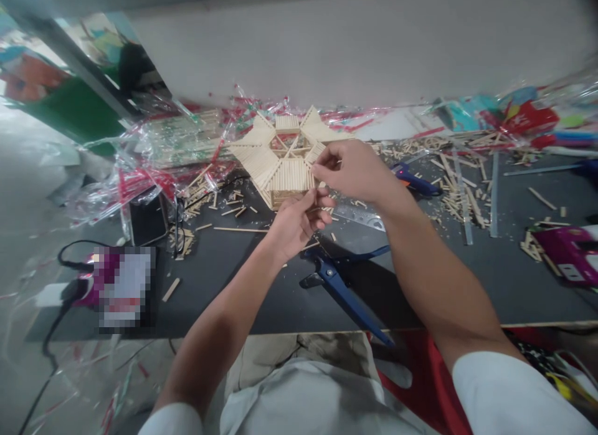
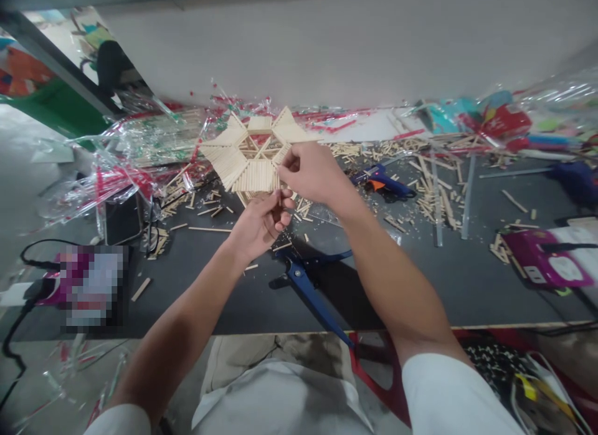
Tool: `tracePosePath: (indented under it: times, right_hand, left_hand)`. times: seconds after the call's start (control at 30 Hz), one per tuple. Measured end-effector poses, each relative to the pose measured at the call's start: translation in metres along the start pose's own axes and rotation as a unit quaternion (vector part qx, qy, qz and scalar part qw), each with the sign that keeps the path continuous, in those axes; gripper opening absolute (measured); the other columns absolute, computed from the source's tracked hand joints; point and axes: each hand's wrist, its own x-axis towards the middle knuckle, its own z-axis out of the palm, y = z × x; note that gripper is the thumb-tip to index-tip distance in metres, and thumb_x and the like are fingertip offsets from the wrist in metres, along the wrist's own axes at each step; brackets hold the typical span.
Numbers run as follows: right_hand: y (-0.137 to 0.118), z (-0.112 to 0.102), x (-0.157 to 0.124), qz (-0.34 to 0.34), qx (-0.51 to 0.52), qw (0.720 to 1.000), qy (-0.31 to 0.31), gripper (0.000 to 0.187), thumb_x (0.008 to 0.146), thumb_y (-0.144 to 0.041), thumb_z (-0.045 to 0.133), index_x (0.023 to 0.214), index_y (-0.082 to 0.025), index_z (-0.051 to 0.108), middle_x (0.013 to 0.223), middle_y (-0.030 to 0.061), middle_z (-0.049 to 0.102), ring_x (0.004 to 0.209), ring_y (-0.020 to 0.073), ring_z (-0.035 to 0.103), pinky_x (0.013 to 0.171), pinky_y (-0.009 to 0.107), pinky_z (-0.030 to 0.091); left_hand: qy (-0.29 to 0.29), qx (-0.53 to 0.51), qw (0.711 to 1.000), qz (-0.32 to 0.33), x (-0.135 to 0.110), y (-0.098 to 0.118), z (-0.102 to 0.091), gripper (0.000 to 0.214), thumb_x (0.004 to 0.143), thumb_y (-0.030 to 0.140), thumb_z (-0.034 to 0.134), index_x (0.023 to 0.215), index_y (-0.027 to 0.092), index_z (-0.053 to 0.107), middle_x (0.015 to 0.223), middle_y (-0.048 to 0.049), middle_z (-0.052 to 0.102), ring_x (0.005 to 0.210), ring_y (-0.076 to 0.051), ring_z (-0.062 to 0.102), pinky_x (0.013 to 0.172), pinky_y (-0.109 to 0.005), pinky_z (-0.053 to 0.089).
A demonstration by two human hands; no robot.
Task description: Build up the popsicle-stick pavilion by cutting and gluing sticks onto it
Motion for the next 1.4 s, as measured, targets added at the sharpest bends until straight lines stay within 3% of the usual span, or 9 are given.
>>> tracePosePath:
  times: [0.33, 0.63, 1.03, 1.2, 1.4]
  right_hand:
    - [-0.006, 0.0, -0.001, 0.014, -0.004, 1.0, 0.001, 0.01, 0.078, -0.017, 0.073, 0.073, -0.024, 0.067, 0.079, 0.0048, 0.073, 0.08, 0.0247, 0.069, 0.084, 0.044, 0.055]
    - [-0.01, 0.001, -0.001, 0.018, -0.022, 1.0, 0.0, 0.007, 0.081, -0.014, 0.071, 0.076, -0.019, 0.07, 0.08, 0.0055, 0.073, 0.075, 0.0196, 0.065, 0.077, 0.036, 0.051]
    - [-0.005, 0.004, 0.001, 0.003, -0.017, 1.0, 0.008, 0.006, 0.082, -0.016, 0.071, 0.076, -0.019, 0.071, 0.077, 0.0047, 0.072, 0.072, 0.0186, 0.063, 0.074, 0.037, 0.051]
    - [-0.005, -0.011, -0.003, -0.001, 0.006, 1.0, -0.006, 0.012, 0.088, -0.024, 0.076, 0.078, -0.019, 0.072, 0.079, 0.0057, 0.074, 0.072, 0.0199, 0.065, 0.072, 0.039, 0.05]
    - [0.007, -0.042, -0.037, -0.051, 0.101, 0.993, -0.018, 0.017, 0.093, -0.037, 0.076, 0.089, -0.02, 0.075, 0.079, 0.0048, 0.072, 0.068, 0.0177, 0.062, 0.064, 0.036, 0.049]
  left_hand:
    - [-0.004, -0.078, 0.994, -0.08, -0.001, 0.009, 0.002, 0.032, 0.106, 0.012, 0.039, 0.083, 0.014, 0.062, 0.065, 0.0004, 0.056, 0.045, -0.005, 0.046, 0.038, -0.015, 0.034]
    - [-0.037, -0.117, 0.99, -0.069, -0.003, 0.009, 0.003, 0.042, 0.11, 0.012, 0.034, 0.077, 0.013, 0.059, 0.061, 0.0025, 0.048, 0.041, -0.004, 0.044, 0.035, -0.014, 0.033]
    - [0.004, -0.142, 0.988, -0.055, -0.006, 0.005, 0.01, 0.038, 0.111, 0.012, 0.039, 0.077, 0.015, 0.055, 0.06, 0.0063, 0.043, 0.038, -0.002, 0.039, 0.033, -0.013, 0.026]
    - [0.009, -0.097, 0.994, -0.048, -0.008, -0.003, 0.006, 0.037, 0.11, 0.014, 0.041, 0.076, 0.016, 0.054, 0.058, 0.0075, 0.041, 0.037, -0.002, 0.038, 0.033, -0.013, 0.025]
    - [0.005, 0.099, 0.994, -0.036, -0.016, -0.014, -0.021, 0.03, 0.106, 0.02, 0.045, 0.078, 0.017, 0.057, 0.057, 0.006, 0.047, 0.039, -0.006, 0.049, 0.034, -0.015, 0.029]
